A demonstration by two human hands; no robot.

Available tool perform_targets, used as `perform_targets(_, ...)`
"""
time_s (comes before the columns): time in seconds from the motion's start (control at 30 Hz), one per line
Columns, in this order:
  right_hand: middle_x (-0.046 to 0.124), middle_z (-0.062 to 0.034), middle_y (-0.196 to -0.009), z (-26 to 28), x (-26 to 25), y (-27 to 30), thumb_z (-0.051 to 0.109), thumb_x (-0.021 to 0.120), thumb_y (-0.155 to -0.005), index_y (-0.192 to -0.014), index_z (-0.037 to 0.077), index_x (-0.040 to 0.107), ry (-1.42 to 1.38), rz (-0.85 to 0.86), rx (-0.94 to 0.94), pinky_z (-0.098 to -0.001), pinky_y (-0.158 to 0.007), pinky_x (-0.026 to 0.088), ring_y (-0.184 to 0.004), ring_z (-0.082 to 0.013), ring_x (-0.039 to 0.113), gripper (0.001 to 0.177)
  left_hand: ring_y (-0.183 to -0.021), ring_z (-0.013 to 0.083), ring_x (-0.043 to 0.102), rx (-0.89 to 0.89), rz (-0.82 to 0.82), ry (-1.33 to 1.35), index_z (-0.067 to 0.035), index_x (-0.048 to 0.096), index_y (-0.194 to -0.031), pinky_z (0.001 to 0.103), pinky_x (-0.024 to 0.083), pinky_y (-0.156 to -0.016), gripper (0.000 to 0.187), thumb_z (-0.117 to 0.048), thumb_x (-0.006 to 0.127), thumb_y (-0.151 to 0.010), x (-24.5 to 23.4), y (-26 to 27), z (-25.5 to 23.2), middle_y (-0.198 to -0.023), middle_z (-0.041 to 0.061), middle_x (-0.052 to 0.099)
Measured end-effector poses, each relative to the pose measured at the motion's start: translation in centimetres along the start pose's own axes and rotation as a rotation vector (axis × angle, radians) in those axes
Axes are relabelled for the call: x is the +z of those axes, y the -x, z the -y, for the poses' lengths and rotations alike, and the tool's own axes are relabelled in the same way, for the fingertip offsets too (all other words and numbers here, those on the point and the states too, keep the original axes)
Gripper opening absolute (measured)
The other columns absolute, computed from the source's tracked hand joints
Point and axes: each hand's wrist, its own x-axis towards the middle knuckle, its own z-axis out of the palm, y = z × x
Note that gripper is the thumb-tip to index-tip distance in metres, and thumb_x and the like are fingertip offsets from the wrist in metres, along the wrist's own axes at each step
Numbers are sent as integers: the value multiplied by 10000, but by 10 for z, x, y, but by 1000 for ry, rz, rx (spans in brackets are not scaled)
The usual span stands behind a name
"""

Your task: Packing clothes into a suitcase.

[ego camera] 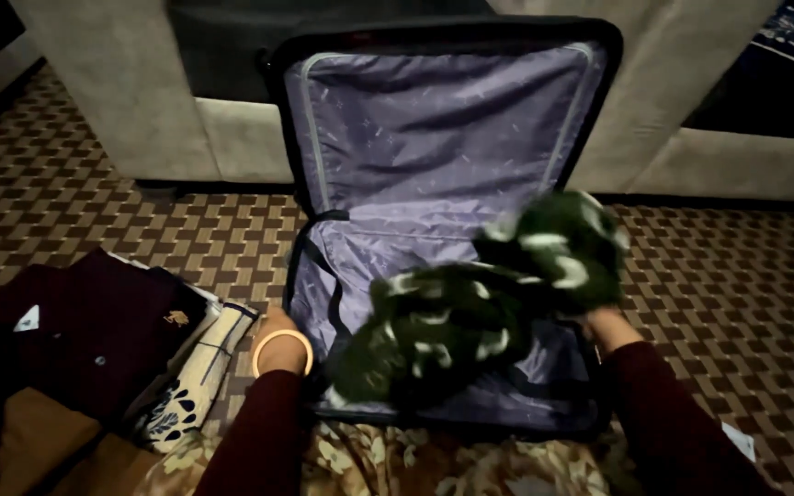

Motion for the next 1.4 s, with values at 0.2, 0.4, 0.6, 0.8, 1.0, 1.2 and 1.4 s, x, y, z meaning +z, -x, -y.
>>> perform_targets(0.2,635,-135,-1392,-146,13,-96,162,553,-968,-1476,64,534,152,229,-327,-391,-959,534,-1196,-296,595,518,-1190,430,659,4,40,-124,-79,591,-1295,527,542,-972,310,-121,460,-1016,-22,22,-15,-1265,254,680)
perform_targets(0.4,350,-379,-1448,-221,274,-110,347,649,-932,-1527,42,510,968,-414,-280,-821,-923,354,-1231,-668,427,683,-1124,404,707,18,40,-189,-58,571,-1273,488,566,-962,368,-180,645,-933,-43,46,-33,-1149,242,743)
perform_targets(0.6,568,-38,-1465,-44,283,8,194,511,-1007,-1240,101,671,995,258,-508,-412,-977,520,-1107,-306,656,297,-1142,413,679,-22,58,-181,-82,550,-1265,510,548,-958,439,-173,727,-874,-46,43,-34,-1181,247,706)
perform_targets(0.8,655,-89,-1339,-168,110,-54,140,475,-949,-1259,110,667,1034,139,-481,-396,-929,541,-1093,-304,692,366,-1180,424,648,88,27,-117,-74,576,-1228,521,521,-985,418,-219,742,-873,-42,37,-26,-1228,228,686)
perform_targets(1.0,672,-167,-1305,-89,20,-25,395,538,-940,-1241,146,715,1017,-49,-70,-444,-997,479,-1186,-394,612,429,-1204,434,638,99,33,-65,-42,602,-1223,519,512,-1008,377,-200,710,-897,-50,46,-27,-1271,230,676)
perform_targets(1.2,635,-177,-1410,-56,-5,-27,187,581,-992,-1325,68,661,590,110,-576,-433,-1086,459,-1268,-313,617,362,-1246,432,618,103,13,-157,-36,605,-1280,494,499,-1056,475,-212,746,-862,-14,2,-10,-1305,254,656)
perform_targets(1.4,729,-55,-1328,-5,56,62,73,652,-740,-1235,205,794,1086,192,-222,-349,-1085,526,-1249,-209,654,531,-1217,444,629,113,17,-131,-22,588,-1293,507,506,-1031,516,-263,748,-865,-30,19,-18,-1287,277,655)
